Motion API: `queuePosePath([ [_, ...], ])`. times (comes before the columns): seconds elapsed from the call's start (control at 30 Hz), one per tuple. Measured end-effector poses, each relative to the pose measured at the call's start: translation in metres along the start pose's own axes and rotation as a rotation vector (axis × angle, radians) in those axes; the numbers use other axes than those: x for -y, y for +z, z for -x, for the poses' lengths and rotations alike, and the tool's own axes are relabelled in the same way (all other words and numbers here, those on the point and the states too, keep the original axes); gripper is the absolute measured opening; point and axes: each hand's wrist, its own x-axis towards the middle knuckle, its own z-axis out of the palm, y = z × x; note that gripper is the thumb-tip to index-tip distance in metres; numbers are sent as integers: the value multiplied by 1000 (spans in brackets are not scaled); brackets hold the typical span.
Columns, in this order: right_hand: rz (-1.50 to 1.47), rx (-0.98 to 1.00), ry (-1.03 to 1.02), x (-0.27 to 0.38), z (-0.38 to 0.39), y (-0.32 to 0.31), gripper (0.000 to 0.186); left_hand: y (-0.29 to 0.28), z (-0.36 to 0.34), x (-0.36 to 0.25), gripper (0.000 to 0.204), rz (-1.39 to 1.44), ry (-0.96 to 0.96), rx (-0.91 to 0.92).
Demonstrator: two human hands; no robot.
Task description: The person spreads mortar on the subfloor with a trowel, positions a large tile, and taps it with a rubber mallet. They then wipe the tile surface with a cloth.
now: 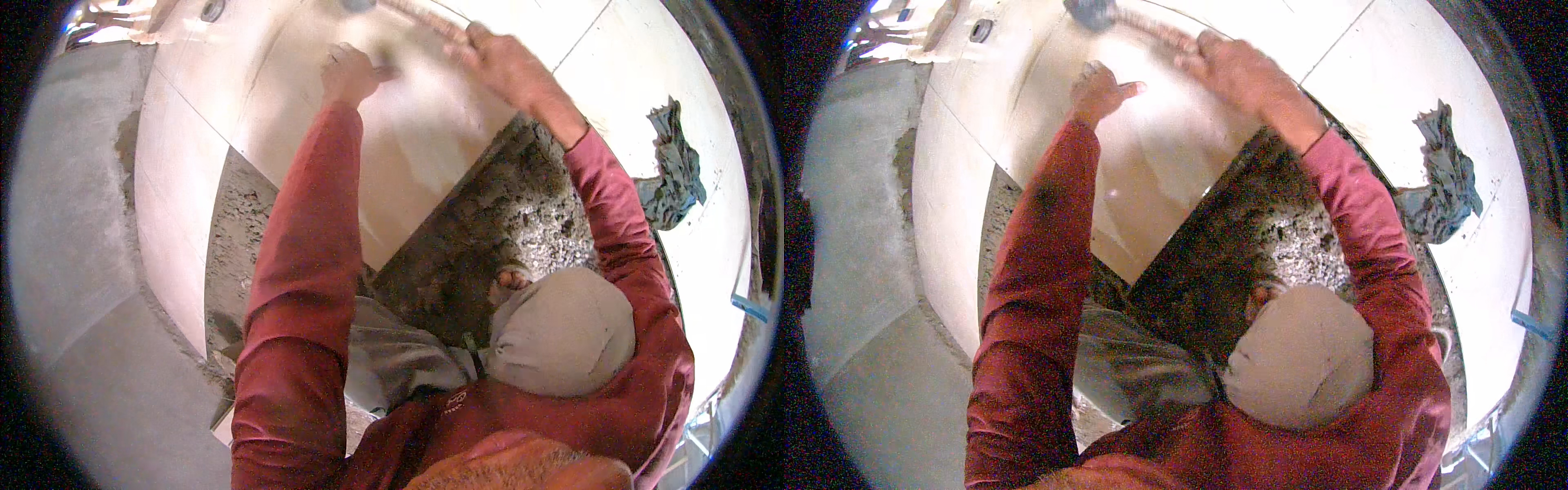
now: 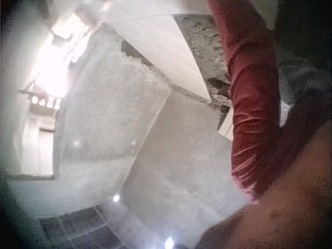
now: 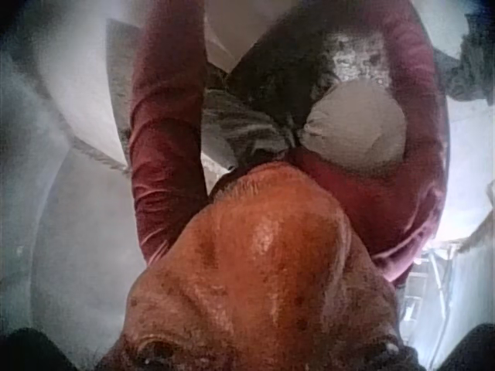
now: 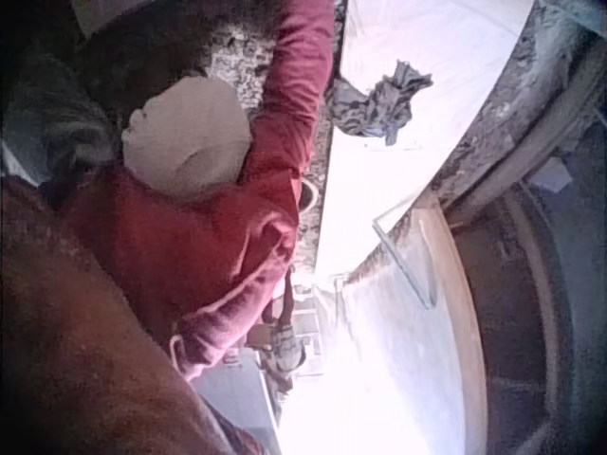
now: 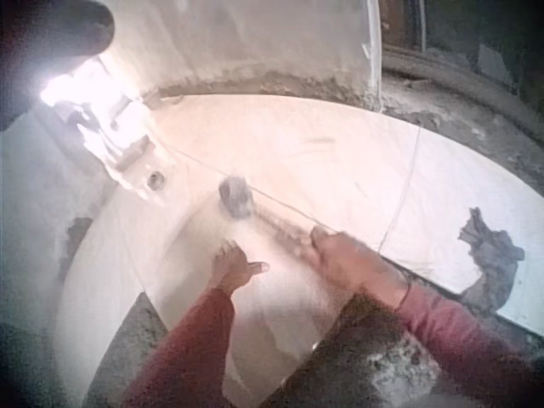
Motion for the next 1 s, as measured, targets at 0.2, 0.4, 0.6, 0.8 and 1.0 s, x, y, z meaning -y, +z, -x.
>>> queuePosePath([
  [0.2,10,-374,410,-145,-24,-41,46,9,-5,2,123,-77,29,-22],
  [0.4,207,-475,309,-254,20,-87,42,4,-3,0,126,-74,-27,-1],
  [0.6,1066,-350,630,-272,213,-137,74,30,10,2,128,44,-75,-230],
  [0.8,620,-441,687,-270,272,-115,65,58,26,5,115,216,-10,-574],
  [1.0,150,-595,282,-163,95,-150,59,56,30,2,114,247,-58,-587],
])
